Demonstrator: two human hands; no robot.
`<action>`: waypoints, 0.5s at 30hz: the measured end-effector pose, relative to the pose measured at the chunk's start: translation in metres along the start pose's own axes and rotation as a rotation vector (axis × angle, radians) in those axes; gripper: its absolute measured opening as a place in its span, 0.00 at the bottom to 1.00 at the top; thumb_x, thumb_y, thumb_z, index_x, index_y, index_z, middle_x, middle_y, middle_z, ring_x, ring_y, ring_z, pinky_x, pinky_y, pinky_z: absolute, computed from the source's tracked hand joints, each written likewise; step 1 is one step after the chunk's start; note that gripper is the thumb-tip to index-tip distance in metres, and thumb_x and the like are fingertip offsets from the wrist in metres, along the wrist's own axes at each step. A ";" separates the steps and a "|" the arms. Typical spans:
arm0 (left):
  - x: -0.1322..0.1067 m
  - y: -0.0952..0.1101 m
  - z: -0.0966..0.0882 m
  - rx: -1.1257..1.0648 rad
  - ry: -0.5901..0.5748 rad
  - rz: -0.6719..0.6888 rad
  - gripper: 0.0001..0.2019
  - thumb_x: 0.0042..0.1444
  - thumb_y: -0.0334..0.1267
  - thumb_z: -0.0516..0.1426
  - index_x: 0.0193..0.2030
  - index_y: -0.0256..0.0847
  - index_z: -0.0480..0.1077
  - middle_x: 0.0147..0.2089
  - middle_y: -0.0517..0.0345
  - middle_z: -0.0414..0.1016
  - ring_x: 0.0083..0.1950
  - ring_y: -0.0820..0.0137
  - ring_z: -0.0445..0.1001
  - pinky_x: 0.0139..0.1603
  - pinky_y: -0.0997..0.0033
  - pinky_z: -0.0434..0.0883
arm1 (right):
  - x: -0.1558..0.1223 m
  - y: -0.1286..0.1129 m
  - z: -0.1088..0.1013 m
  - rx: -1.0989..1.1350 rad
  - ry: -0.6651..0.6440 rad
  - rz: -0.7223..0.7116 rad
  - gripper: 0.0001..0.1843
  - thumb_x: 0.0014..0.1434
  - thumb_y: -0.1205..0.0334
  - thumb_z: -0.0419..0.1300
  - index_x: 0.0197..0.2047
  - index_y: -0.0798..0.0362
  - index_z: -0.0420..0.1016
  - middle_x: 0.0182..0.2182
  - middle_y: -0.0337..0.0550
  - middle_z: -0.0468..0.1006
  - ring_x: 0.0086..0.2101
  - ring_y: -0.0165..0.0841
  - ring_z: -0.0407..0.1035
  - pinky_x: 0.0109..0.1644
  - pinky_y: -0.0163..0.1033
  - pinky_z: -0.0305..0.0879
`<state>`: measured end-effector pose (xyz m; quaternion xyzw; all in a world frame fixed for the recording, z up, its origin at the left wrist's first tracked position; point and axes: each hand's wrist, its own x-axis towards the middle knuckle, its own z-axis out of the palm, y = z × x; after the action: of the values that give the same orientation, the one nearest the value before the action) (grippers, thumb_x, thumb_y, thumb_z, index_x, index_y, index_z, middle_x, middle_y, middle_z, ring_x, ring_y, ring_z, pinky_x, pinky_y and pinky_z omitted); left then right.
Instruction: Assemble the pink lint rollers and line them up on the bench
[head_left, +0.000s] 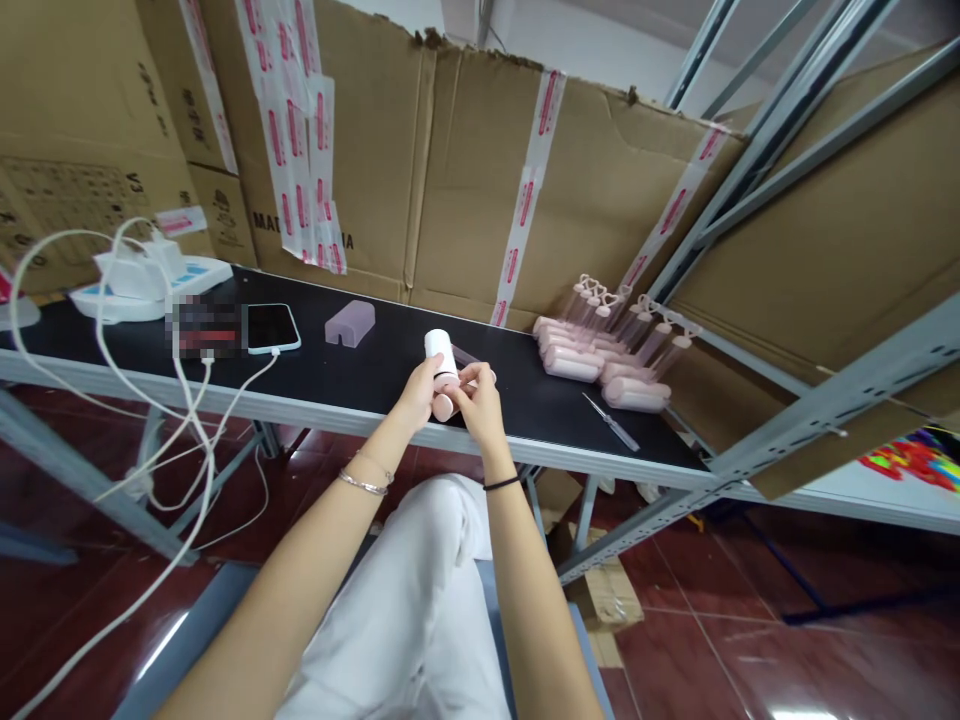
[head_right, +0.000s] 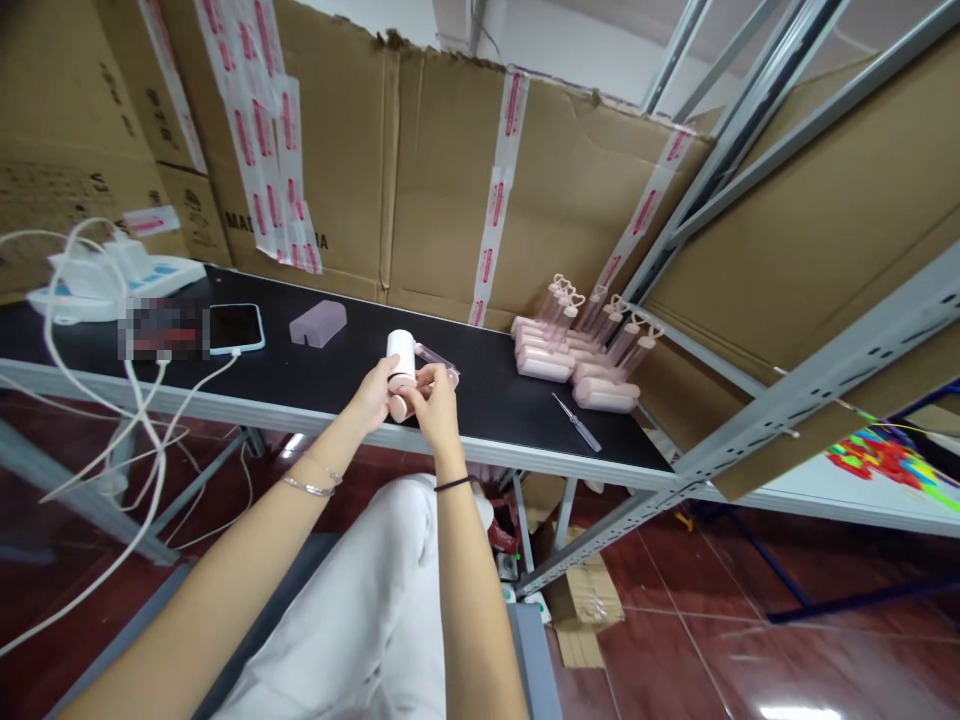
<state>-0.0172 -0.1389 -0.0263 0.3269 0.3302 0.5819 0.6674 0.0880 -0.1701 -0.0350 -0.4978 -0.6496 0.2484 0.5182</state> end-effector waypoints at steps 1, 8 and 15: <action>0.001 -0.002 -0.001 0.020 -0.006 0.010 0.11 0.51 0.43 0.55 0.32 0.36 0.66 0.24 0.58 0.69 0.23 0.73 0.68 0.25 0.74 0.66 | 0.001 0.000 0.000 0.005 0.005 0.008 0.12 0.53 0.57 0.57 0.39 0.50 0.60 0.38 0.39 0.72 0.30 0.27 0.68 0.36 0.33 0.66; -0.001 0.000 0.000 0.060 -0.016 0.084 0.08 0.51 0.39 0.57 0.31 0.36 0.64 0.22 0.62 0.65 0.21 0.78 0.64 0.24 0.78 0.62 | 0.001 0.000 0.005 -0.144 0.053 -0.003 0.13 0.54 0.59 0.56 0.43 0.53 0.63 0.36 0.43 0.71 0.33 0.31 0.68 0.41 0.36 0.66; -0.003 -0.008 -0.004 0.207 -0.106 0.162 0.12 0.55 0.38 0.56 0.43 0.34 0.65 0.33 0.56 0.72 0.33 0.72 0.73 0.38 0.73 0.68 | 0.000 0.008 0.009 -0.212 0.072 -0.290 0.32 0.50 0.71 0.53 0.59 0.51 0.63 0.52 0.52 0.66 0.51 0.39 0.62 0.53 0.45 0.63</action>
<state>-0.0163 -0.1425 -0.0349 0.4500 0.3254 0.5788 0.5972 0.0831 -0.1656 -0.0449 -0.4592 -0.7182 0.0833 0.5161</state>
